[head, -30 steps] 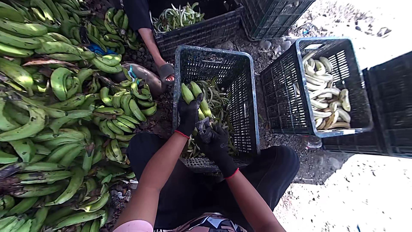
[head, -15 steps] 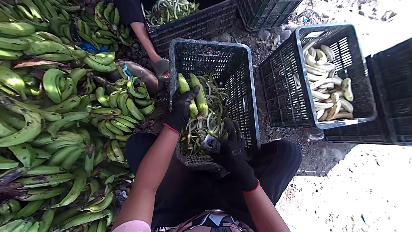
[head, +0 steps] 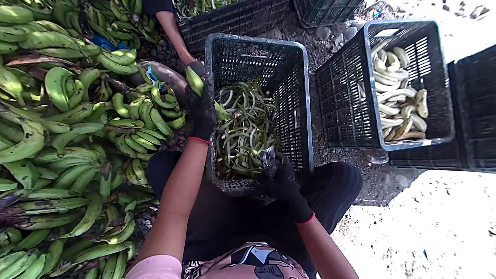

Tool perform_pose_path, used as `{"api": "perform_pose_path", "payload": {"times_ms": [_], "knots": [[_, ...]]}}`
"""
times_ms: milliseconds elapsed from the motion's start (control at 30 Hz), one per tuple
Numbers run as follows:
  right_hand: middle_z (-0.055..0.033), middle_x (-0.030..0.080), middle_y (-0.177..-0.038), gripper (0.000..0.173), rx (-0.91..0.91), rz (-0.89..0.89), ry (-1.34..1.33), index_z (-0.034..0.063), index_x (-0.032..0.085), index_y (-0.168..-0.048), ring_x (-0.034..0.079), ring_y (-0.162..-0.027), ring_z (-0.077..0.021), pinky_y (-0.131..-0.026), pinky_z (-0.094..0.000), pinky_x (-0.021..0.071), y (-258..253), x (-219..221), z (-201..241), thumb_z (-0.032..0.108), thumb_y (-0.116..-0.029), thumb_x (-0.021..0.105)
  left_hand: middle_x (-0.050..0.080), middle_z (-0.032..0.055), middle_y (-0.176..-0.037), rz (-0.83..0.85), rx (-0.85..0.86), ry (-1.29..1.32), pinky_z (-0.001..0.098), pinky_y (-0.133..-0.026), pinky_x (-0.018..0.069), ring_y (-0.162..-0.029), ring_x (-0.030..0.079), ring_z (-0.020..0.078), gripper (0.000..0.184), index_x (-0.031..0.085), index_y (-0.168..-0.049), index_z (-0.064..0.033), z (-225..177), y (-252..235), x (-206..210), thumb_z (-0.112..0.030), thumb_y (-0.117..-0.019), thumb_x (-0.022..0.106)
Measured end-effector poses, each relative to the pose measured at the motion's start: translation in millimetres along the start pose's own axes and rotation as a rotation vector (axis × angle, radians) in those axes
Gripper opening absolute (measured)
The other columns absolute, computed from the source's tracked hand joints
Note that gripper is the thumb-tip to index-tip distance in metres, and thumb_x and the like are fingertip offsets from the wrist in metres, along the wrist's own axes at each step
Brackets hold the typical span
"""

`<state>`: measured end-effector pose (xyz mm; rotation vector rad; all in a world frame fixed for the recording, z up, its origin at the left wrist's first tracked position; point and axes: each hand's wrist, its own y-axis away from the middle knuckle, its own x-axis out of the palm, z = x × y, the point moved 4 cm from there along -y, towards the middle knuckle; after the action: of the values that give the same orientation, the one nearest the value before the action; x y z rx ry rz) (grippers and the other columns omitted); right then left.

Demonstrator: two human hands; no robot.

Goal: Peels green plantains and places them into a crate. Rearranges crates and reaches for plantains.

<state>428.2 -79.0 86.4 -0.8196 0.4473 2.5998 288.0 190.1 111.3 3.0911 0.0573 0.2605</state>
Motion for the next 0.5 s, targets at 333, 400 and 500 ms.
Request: {"api": "perform_pose_path", "payload": {"times_ms": [333, 400, 500], "knots": [[-0.0087, 0.068, -0.082, 0.031, 0.358, 0.175, -1.004, 0.0016, 0.053, -0.125, 0.07, -0.07, -0.0202, -0.063, -0.0366, 0.0622, -13, 1, -6, 0.025, -0.1047, 0.057, 0.054, 0.0102, -0.141, 0.156, -0.079, -0.01, 0.0329, -0.103, 0.0509, -0.123, 0.057, 0.0146, 0.062, 0.036, -0.152, -0.0083, 8, 52, 18, -0.016, -0.0981, 0.067], [-0.0168, 0.071, -0.1, 0.046, 0.334, 0.149, -1.184, 0.0033, 0.041, -0.137, 0.075, -0.088, -0.0339, -0.071, -0.049, 0.0656, -12, 10, -1, 0.018, -0.0987, 0.064, 0.056, 0.0033, -0.142, 0.203, -0.017, -0.114, 0.0367, -0.098, 0.0515, -0.119, 0.058, 0.0143, 0.057, 0.043, -0.151, -0.0231, 0, 66, 10, -0.025, -0.0993, 0.066], [-0.0126, 0.071, -0.088, 0.039, 0.32, 0.211, -1.179, 0.0065, 0.04, -0.131, 0.074, -0.074, -0.0283, -0.064, -0.0426, 0.0647, -13, 26, 15, 0.021, -0.1011, 0.06, 0.058, 0.0026, -0.138, 0.269, 0.032, -0.169, 0.0363, -0.096, 0.0524, -0.116, 0.059, 0.0131, 0.055, 0.044, -0.151, -0.0236, -3, 73, 11, -0.029, -0.1001, 0.064]]}}
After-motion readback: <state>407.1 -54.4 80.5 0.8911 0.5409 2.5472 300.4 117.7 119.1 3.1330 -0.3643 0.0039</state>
